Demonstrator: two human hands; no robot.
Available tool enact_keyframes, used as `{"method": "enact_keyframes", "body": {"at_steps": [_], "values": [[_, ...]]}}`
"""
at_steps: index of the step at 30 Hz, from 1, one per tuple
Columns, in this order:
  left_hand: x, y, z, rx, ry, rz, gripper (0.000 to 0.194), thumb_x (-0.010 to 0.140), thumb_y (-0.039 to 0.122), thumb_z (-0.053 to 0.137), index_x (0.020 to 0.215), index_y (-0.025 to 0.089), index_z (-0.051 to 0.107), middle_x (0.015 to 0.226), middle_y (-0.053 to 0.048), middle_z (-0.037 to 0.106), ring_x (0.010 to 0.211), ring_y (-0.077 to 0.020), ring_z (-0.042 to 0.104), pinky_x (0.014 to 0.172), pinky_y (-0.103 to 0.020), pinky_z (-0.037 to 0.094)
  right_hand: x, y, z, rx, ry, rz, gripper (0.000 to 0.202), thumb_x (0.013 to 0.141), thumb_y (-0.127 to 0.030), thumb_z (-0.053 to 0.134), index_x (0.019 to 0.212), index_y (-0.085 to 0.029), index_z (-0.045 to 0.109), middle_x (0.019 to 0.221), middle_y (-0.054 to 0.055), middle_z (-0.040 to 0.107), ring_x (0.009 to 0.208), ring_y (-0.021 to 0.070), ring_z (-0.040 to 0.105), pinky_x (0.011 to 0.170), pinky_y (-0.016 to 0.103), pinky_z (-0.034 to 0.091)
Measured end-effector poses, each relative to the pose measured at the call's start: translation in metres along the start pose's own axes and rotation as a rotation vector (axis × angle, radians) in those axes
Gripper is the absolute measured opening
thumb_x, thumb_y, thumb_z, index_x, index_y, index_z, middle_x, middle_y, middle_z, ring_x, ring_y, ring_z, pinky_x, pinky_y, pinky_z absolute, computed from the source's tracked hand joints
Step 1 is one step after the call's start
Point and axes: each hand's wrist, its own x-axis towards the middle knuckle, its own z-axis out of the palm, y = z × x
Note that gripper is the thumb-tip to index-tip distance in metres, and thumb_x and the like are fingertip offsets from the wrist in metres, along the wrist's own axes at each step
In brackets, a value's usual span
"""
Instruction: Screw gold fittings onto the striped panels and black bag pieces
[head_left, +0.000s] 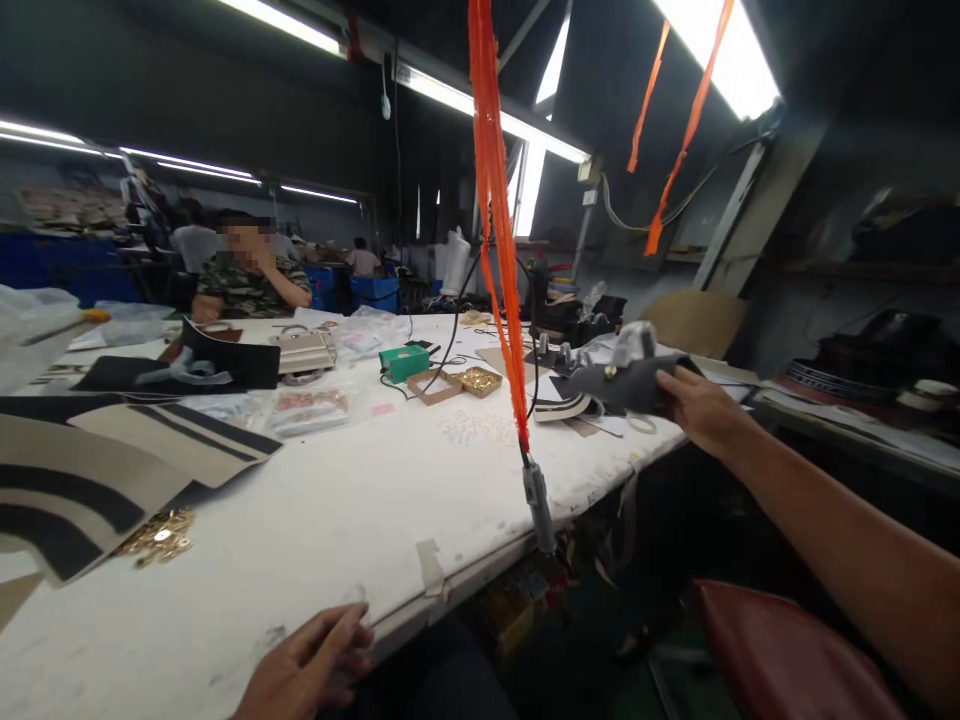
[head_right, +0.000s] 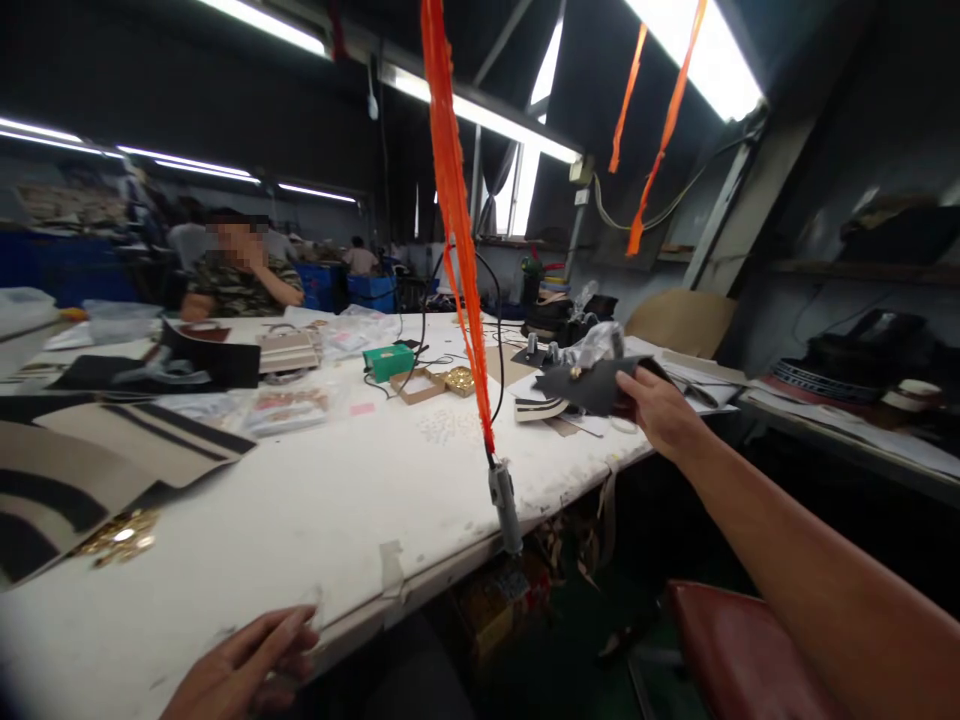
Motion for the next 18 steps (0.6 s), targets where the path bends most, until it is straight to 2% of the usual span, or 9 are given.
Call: {"method": "enact_keyframes", "body": {"at_steps": [2,4,7,11,15,18], "values": [[0.001,0.003,-0.003,0.002,0.049,0.035,0.075,0.072,0.084,0.065,0.104,0.018,0.077,0.098,-0.012,0.081,0.087,-0.0310,0.077,0.069,-0.036,0.065,0.024,-0.002,0.027,0.018,0.063,-0.038,0.015,0.090,-0.035,0.072,0.100,-0.025,0.067,0.108,0.005,0.073,0.081,0.0178,0.074,0.063,0.024,0.060],[-0.003,0.003,-0.009,-0.025,0.122,0.071,0.069,0.075,0.079,0.067,0.104,0.018,0.077,0.096,-0.011,0.081,0.084,-0.0298,0.077,0.067,-0.035,0.064,0.021,0.012,0.060,0.014,0.050,-0.034,0.022,0.086,-0.037,0.077,0.100,-0.023,0.068,0.108,0.006,0.072,0.079,0.0171,0.073,0.060,0.023,0.059],[-0.016,0.000,-0.018,-0.059,0.215,0.123,0.055,0.082,0.068,0.069,0.102,0.017,0.077,0.093,-0.009,0.081,0.080,-0.0269,0.075,0.065,-0.032,0.062,-0.025,0.050,0.110,-0.007,-0.131,-0.046,0.033,0.082,-0.044,0.082,0.099,-0.017,0.073,0.099,0.009,0.074,0.076,0.0187,0.071,0.060,0.025,0.057],[-0.021,-0.007,-0.027,-0.008,0.295,0.207,0.045,0.090,0.057,0.062,0.097,0.015,0.076,0.087,-0.009,0.079,0.071,-0.0229,0.072,0.058,-0.029,0.055,-0.104,0.095,0.172,-0.100,-0.538,-0.084,0.047,0.089,-0.061,0.072,0.102,-0.016,0.075,0.090,0.010,0.074,0.077,0.0237,0.071,0.071,0.036,0.058],[-0.012,-0.024,-0.034,0.027,0.407,0.223,0.035,0.092,0.047,0.059,0.090,0.017,0.076,0.079,-0.005,0.076,0.066,-0.0194,0.069,0.063,-0.029,0.052,-0.161,0.109,0.241,-0.147,-0.836,-0.107,0.047,0.097,-0.064,0.060,0.096,-0.018,0.070,0.083,0.007,0.073,0.077,0.0240,0.070,0.076,0.038,0.055],[-0.009,-0.034,-0.034,0.053,0.445,0.246,0.033,0.092,0.044,0.058,0.083,0.017,0.076,0.075,-0.004,0.074,0.066,-0.0192,0.067,0.066,-0.030,0.050,-0.182,0.110,0.296,-0.219,-0.977,-0.151,0.047,0.102,-0.062,0.052,0.090,-0.019,0.068,0.083,0.005,0.073,0.079,0.0226,0.069,0.078,0.037,0.053]]}}
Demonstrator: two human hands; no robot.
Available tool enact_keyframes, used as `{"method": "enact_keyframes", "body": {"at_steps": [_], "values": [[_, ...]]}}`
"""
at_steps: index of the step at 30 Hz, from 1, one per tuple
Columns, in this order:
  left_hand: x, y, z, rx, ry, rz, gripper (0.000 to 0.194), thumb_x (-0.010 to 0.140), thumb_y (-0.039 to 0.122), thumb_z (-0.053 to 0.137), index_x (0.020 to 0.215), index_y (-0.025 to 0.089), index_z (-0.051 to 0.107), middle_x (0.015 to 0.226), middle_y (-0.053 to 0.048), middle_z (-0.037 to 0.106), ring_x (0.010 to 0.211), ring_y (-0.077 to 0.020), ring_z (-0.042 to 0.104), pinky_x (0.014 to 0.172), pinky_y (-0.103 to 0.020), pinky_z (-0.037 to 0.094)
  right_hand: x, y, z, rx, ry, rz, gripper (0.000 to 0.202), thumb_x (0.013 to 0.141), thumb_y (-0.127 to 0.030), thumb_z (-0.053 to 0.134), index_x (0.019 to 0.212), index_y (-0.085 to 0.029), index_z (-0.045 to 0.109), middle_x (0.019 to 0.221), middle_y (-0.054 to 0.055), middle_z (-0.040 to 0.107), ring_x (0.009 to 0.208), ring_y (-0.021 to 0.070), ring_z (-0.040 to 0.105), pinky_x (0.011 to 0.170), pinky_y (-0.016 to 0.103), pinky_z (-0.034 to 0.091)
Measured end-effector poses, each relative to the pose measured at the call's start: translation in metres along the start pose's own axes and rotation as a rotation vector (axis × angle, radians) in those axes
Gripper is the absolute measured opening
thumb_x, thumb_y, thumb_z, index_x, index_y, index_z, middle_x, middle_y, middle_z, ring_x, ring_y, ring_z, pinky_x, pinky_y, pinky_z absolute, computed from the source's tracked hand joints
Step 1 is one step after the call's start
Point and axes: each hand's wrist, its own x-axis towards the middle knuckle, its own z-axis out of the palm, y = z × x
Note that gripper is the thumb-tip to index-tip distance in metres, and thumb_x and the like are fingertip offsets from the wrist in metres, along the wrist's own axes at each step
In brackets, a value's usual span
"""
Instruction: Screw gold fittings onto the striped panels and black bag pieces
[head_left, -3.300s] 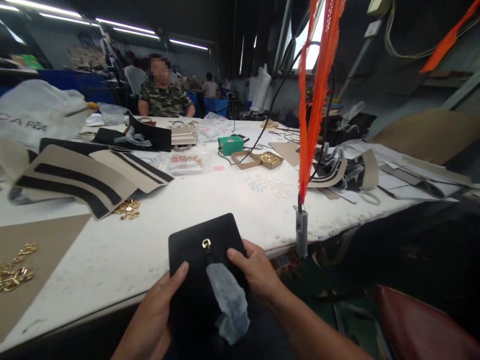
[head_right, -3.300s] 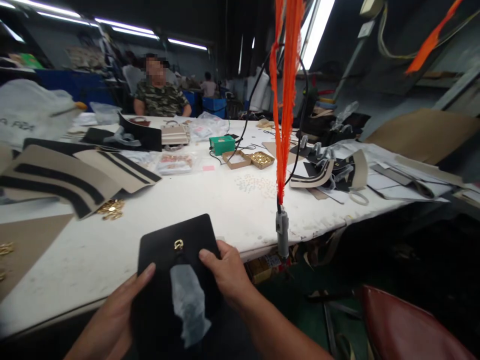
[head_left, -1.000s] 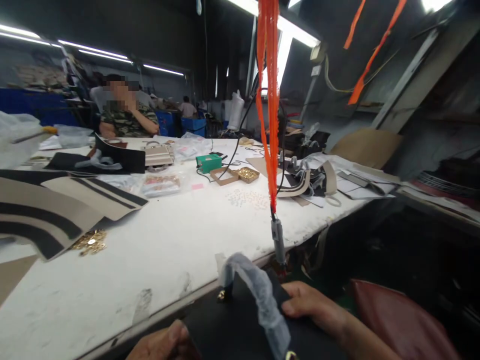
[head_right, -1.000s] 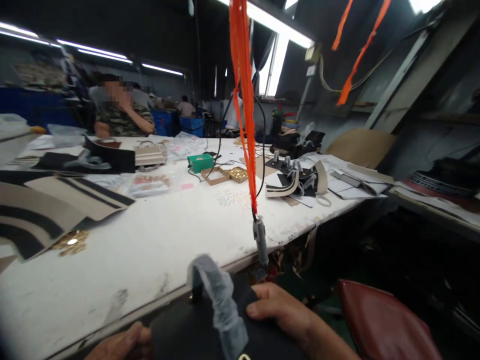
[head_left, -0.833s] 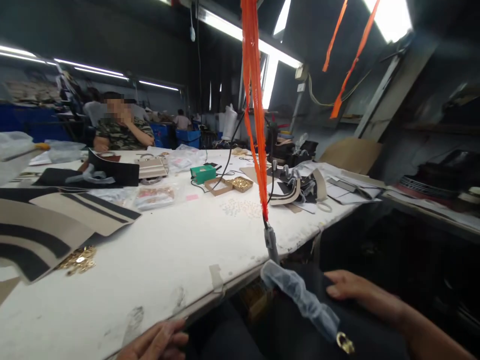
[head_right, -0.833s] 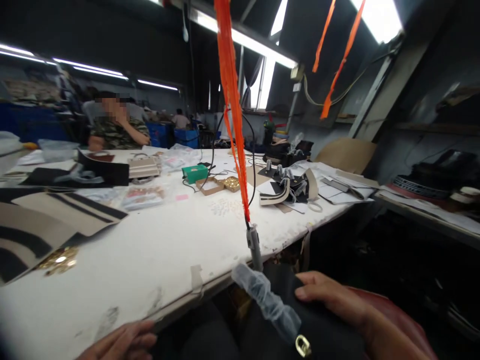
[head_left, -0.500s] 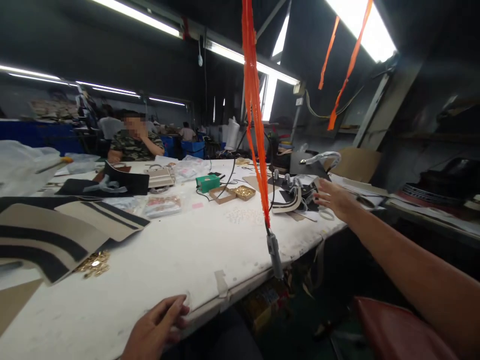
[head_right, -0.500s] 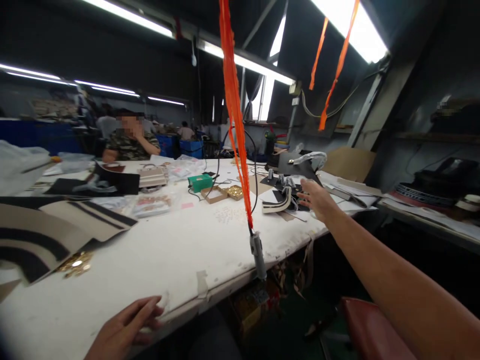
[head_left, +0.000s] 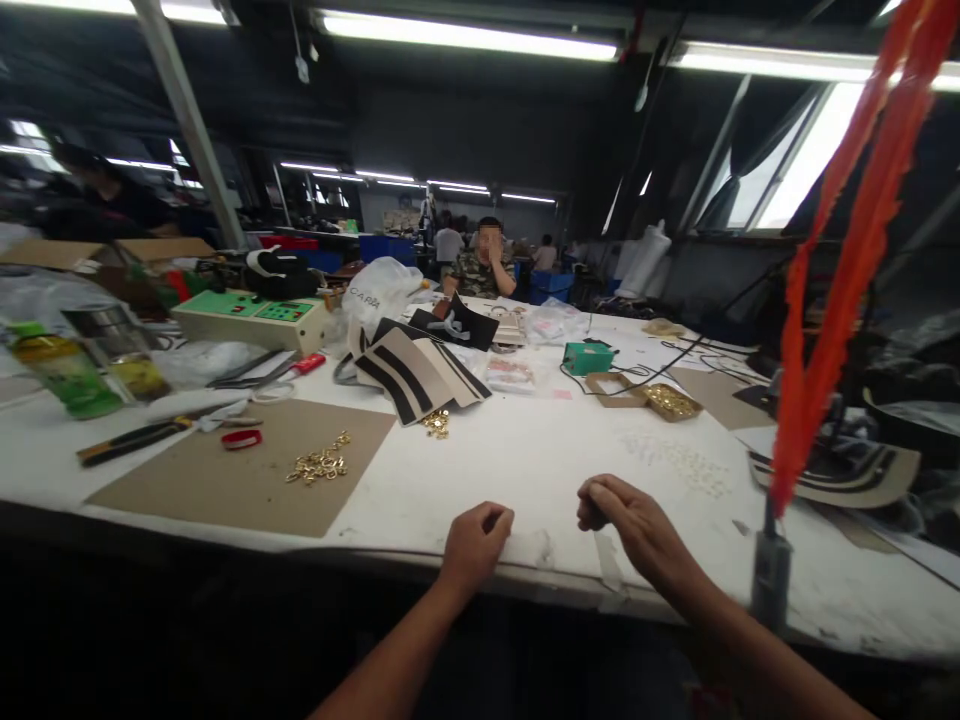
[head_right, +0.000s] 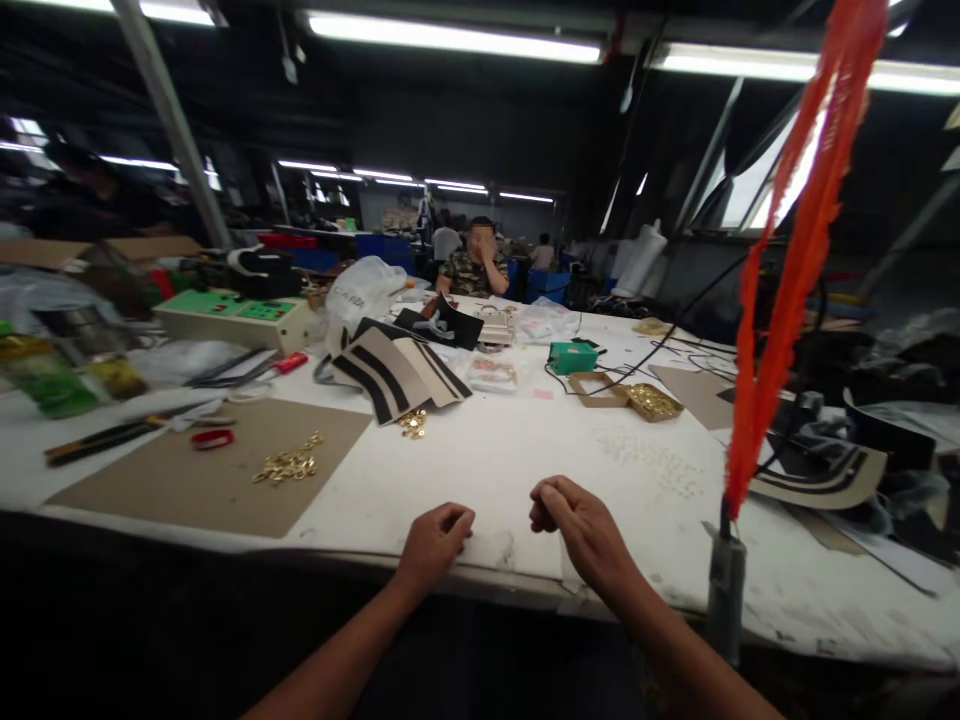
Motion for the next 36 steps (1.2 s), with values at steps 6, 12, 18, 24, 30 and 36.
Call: {"method": "enact_keyframes", "body": {"at_steps": [6,12,18,24,30,36], "values": [[-0.005,-0.005,-0.001,-0.014,0.024,0.018,0.032,0.094,0.040,0.057,0.082,0.018,0.077,0.075,-0.004,0.075,0.070,-0.0190,0.066,0.068,-0.029,0.048,0.096,0.009,0.069,-0.509,-0.058,-0.234,0.029,0.101,-0.045,0.058,0.106,-0.020,0.072,0.100,0.005,0.076,0.079,0.0186,0.071,0.074,0.032,0.056],[-0.004,-0.007,-0.002,-0.001,0.024,-0.030,0.026,0.091,0.033,0.061,0.080,0.019,0.080,0.074,-0.005,0.076,0.069,-0.0194,0.066,0.066,-0.030,0.045,0.209,0.027,0.139,-0.765,-0.096,-0.504,0.057,0.090,-0.013,0.066,0.146,-0.022,0.059,0.152,0.014,0.055,0.132,0.0323,0.057,0.109,0.047,0.047],[-0.005,-0.029,0.006,-0.007,-0.021,-0.080,0.019,0.083,0.027,0.067,0.085,0.023,0.086,0.078,-0.009,0.081,0.068,-0.0223,0.070,0.068,-0.033,0.050,0.309,0.035,0.196,-0.909,-0.219,-0.705,0.053,0.096,0.000,0.048,0.141,-0.022,0.066,0.163,0.014,0.045,0.154,0.0320,0.033,0.123,0.050,0.025],[-0.008,-0.051,0.029,-0.106,0.021,-0.085,0.015,0.077,0.028,0.072,0.080,0.026,0.087,0.072,-0.009,0.080,0.060,-0.0213,0.067,0.064,-0.033,0.050,0.360,0.027,0.218,-0.839,-0.179,-0.735,0.025,0.102,-0.021,0.059,0.118,-0.023,0.078,0.126,0.009,0.075,0.132,0.0304,0.058,0.112,0.043,0.037],[-0.014,-0.024,0.003,-0.232,0.085,-0.196,0.016,0.083,0.024,0.069,0.078,0.023,0.084,0.073,-0.009,0.077,0.062,-0.0200,0.064,0.061,-0.032,0.047,0.333,-0.045,0.196,-0.318,0.102,-0.746,0.034,0.108,-0.033,0.050,0.128,-0.020,0.074,0.114,0.006,0.077,0.100,0.0242,0.070,0.086,0.034,0.051],[-0.077,0.012,-0.084,-0.342,0.645,-0.111,0.036,0.089,0.040,0.075,0.122,0.027,0.070,0.121,-0.010,0.070,0.091,-0.0241,0.065,0.086,-0.035,0.055,0.212,-0.113,0.095,-0.017,-0.241,-0.508,0.035,0.083,-0.057,0.085,0.099,-0.026,0.085,0.086,0.007,0.075,0.076,0.0231,0.069,0.066,0.037,0.055]]}}
